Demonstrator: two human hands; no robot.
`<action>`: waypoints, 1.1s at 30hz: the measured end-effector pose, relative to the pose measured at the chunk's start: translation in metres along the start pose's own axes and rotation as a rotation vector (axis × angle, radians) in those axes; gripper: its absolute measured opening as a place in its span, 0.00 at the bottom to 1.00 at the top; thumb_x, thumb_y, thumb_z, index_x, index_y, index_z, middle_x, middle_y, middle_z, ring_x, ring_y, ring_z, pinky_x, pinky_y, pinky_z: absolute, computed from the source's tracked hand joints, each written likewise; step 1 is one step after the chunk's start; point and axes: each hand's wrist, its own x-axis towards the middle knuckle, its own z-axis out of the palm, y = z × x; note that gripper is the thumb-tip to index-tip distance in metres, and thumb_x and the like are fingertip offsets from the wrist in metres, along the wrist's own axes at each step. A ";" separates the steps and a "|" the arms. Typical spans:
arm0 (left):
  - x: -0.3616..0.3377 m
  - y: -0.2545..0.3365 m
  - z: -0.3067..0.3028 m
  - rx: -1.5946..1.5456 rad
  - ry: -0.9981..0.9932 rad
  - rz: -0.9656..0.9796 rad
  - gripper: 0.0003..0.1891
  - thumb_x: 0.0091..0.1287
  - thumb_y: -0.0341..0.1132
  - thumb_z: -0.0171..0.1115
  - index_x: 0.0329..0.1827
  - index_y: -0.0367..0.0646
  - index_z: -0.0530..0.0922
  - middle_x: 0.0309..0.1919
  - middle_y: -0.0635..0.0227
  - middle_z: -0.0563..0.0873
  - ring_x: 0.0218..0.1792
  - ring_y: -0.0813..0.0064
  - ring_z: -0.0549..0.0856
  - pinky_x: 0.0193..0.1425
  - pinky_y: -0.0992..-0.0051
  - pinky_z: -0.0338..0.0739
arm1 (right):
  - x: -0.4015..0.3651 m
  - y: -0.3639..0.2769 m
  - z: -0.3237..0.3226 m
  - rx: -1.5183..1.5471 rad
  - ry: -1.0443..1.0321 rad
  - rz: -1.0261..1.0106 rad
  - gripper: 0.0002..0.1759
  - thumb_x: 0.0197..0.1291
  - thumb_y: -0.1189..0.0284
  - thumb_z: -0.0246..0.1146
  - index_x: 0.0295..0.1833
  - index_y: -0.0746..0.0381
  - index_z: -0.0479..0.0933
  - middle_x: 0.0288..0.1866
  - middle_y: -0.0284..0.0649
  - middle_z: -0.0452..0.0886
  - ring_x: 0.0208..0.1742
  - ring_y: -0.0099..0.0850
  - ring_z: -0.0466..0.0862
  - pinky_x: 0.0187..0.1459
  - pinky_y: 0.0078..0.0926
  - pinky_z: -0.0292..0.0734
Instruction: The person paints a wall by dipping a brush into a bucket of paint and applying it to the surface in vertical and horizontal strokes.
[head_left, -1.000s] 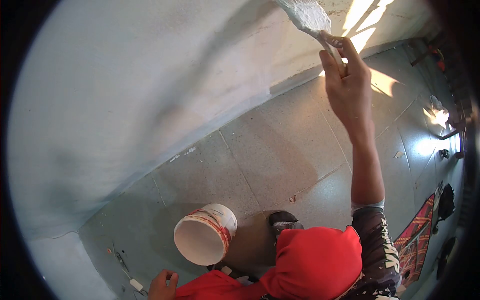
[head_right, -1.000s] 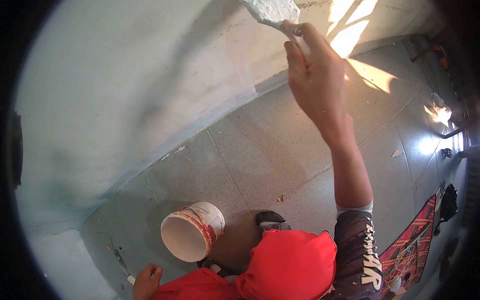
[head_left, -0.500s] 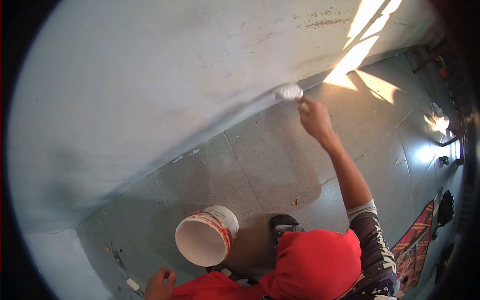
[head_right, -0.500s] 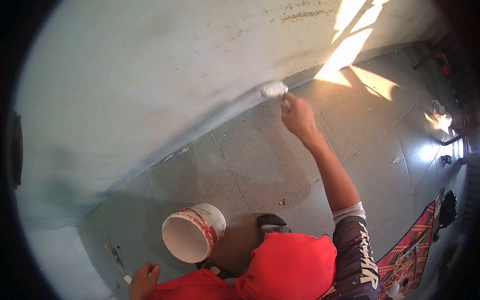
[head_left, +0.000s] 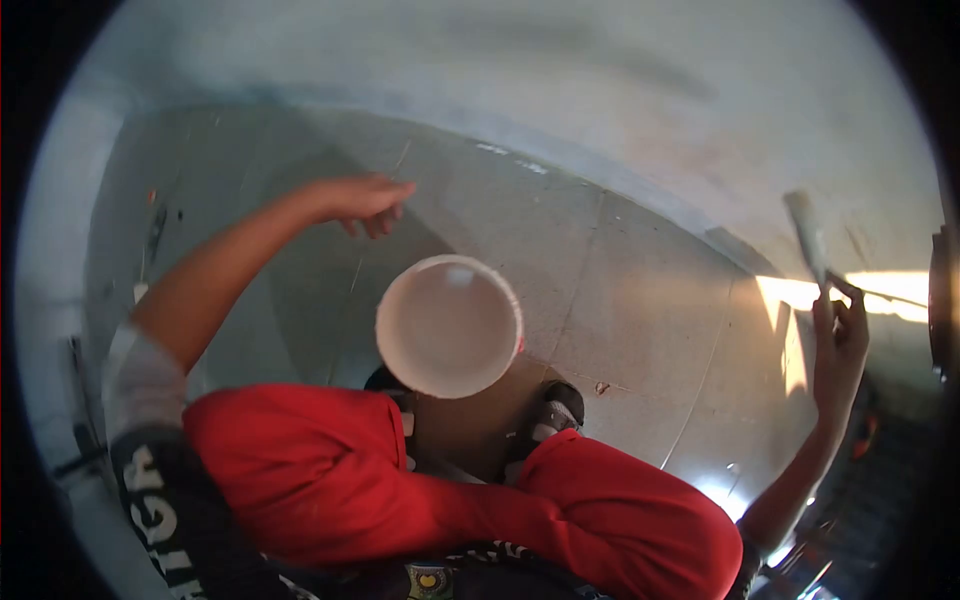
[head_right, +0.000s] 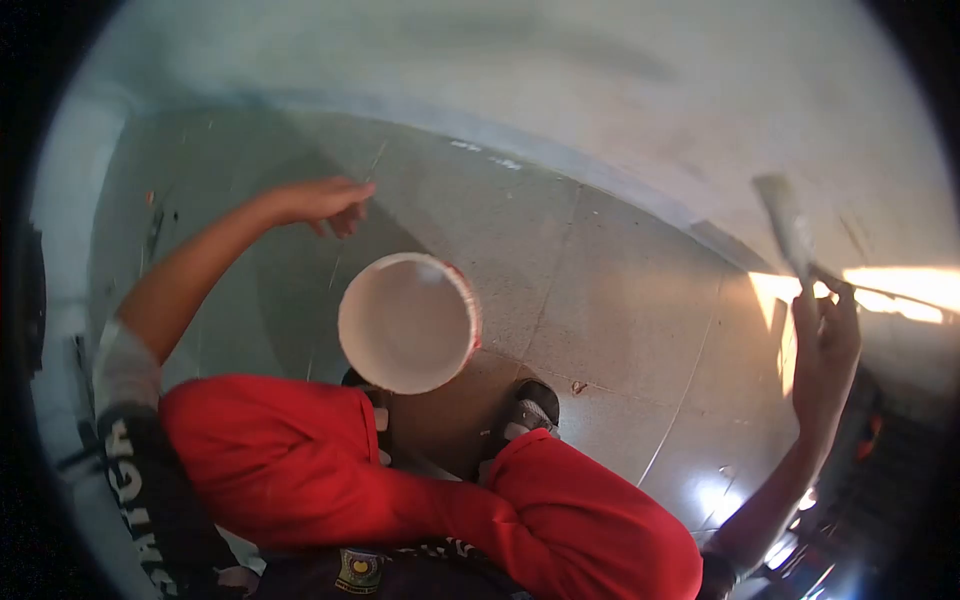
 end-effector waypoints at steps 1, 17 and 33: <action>0.015 -0.008 0.011 -0.052 -0.079 -0.077 0.36 0.76 0.62 0.37 0.61 0.35 0.75 0.53 0.51 0.85 0.53 0.56 0.85 0.59 0.54 0.79 | -0.003 -0.018 0.000 -0.082 -0.099 0.005 0.14 0.69 0.70 0.63 0.57 0.64 0.78 0.29 0.30 0.74 0.31 0.14 0.68 0.32 0.17 0.65; 0.055 -0.061 0.070 -0.260 -0.650 -0.130 0.29 0.74 0.51 0.36 0.67 0.41 0.72 0.53 0.48 0.84 0.51 0.51 0.88 0.64 0.48 0.76 | -0.085 -0.208 0.263 -0.335 -0.975 -0.985 0.13 0.61 0.75 0.60 0.51 0.62 0.74 0.39 0.51 0.82 0.35 0.46 0.87 0.36 0.41 0.82; 0.046 -0.049 0.068 -0.198 -0.509 -0.070 0.32 0.74 0.55 0.39 0.72 0.41 0.68 0.61 0.48 0.81 0.53 0.46 0.86 0.66 0.49 0.73 | -0.094 -0.221 0.297 -0.562 -1.049 -0.889 0.08 0.56 0.78 0.62 0.41 0.65 0.82 0.37 0.50 0.87 0.41 0.42 0.89 0.41 0.36 0.85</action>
